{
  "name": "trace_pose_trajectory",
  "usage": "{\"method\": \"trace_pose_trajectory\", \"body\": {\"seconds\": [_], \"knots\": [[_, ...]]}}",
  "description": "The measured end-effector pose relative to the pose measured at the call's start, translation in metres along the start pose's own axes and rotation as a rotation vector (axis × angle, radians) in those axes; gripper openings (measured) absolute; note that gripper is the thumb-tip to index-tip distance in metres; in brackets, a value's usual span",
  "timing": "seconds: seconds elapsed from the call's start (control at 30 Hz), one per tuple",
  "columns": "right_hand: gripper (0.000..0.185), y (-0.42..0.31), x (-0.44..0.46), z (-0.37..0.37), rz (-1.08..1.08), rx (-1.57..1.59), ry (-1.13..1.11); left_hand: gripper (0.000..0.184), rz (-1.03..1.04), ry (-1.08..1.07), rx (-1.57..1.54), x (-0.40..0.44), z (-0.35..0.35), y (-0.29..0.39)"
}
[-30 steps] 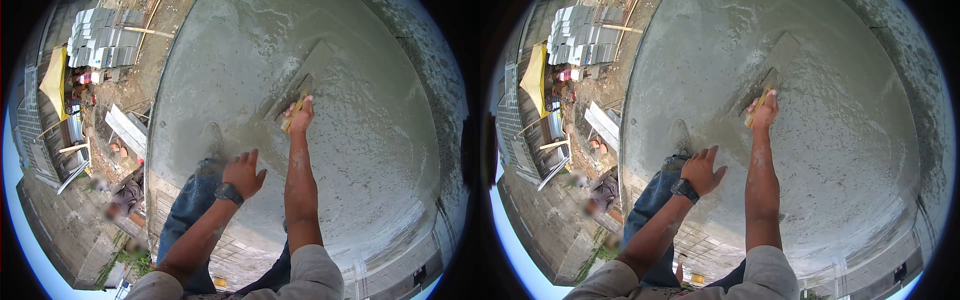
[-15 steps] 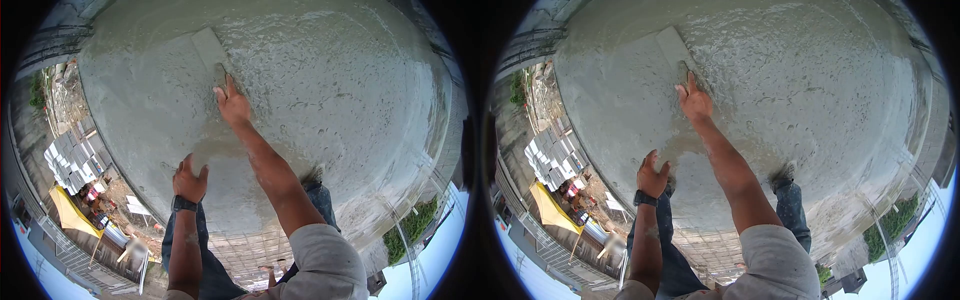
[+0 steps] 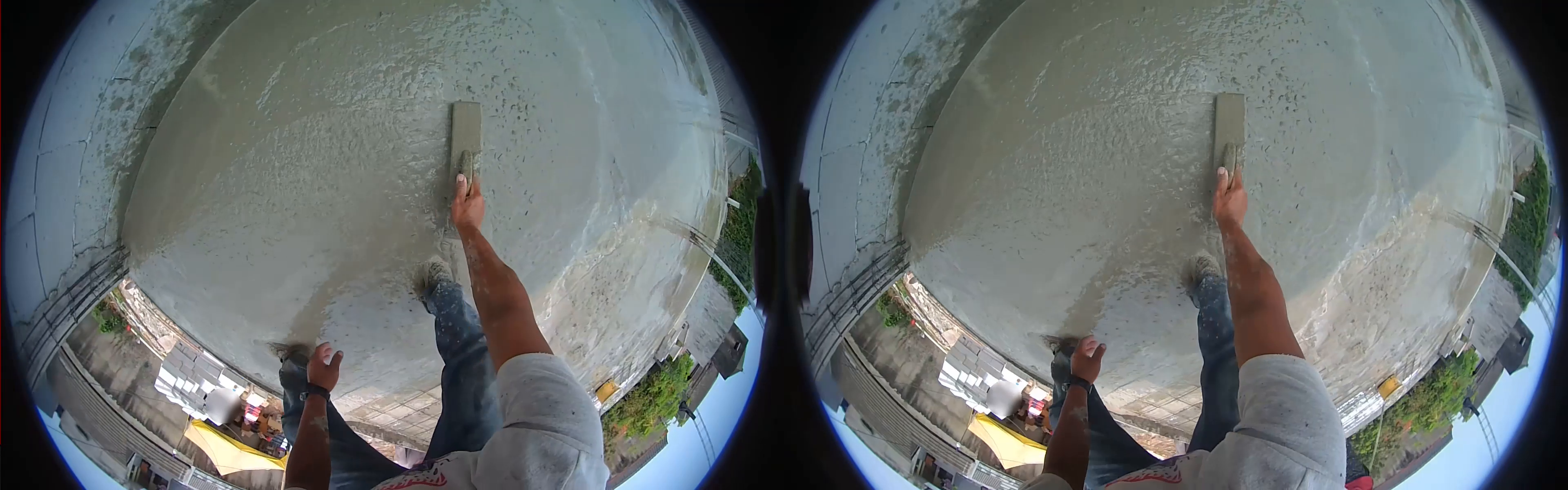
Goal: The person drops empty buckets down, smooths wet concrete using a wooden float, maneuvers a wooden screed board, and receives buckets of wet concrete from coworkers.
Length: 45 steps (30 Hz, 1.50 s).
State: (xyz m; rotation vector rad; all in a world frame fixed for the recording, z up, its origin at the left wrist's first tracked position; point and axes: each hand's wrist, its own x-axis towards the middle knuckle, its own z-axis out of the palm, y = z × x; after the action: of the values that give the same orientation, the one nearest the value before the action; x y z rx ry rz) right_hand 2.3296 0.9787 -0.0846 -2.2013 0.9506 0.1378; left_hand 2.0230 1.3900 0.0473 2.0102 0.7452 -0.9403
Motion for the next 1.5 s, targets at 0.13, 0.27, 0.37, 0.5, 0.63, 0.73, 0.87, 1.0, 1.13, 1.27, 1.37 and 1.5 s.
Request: {"method": "trace_pose_trajectory", "body": {"seconds": [0.13,0.27,0.37,0.5,0.63,0.73,0.87,1.0,1.13,1.27,1.37,1.5], "knots": [[0.064,0.054,0.037,-0.145,0.112,-0.021,0.032,0.054,-0.058,-0.127,-0.132,-0.060,0.054,0.120],[0.067,0.089,0.052,-0.275,0.200,-0.249,-0.076,0.055,0.091,-0.151,-0.036,-0.068,0.089,0.220],[0.068,0.097,0.041,-0.343,0.214,-0.339,-0.101,0.052,0.295,-0.002,0.285,-0.045,0.065,0.300],[0.065,0.097,0.028,-0.363,0.145,-0.249,-0.002,0.050,0.374,0.204,0.197,-0.023,0.000,0.384],[0.034,0.072,0.013,-0.334,0.366,0.272,-0.013,0.049,0.413,0.209,0.098,-0.017,-0.028,0.425],[0.025,0.004,0.005,-0.326,0.556,0.685,-0.207,0.053,0.528,0.209,0.179,0.013,-0.025,0.415],[0.021,-0.045,0.007,-0.298,0.594,0.855,-0.483,0.054,0.478,0.289,-0.060,-0.034,0.009,0.414],[0.024,-0.104,0.005,-0.300,0.502,0.915,-0.822,0.050,0.231,0.354,-0.348,-0.144,0.058,0.377],[0.029,-0.155,0.007,-0.312,0.256,0.699,-1.014,0.052,-0.071,0.406,-0.369,-0.207,0.155,0.225],[0.031,-0.163,0.026,-0.324,0.005,0.404,-1.053,0.065,-0.585,0.208,-0.131,-0.309,0.268,0.117],[0.030,-0.149,0.052,-0.338,-0.069,0.306,-1.049,0.062,-0.722,0.031,-0.196,-0.366,0.335,0.102],[0.027,-0.123,0.115,-0.357,-0.011,0.244,-1.047,0.060,-0.653,0.166,-0.271,-0.384,0.382,0.189]]}}
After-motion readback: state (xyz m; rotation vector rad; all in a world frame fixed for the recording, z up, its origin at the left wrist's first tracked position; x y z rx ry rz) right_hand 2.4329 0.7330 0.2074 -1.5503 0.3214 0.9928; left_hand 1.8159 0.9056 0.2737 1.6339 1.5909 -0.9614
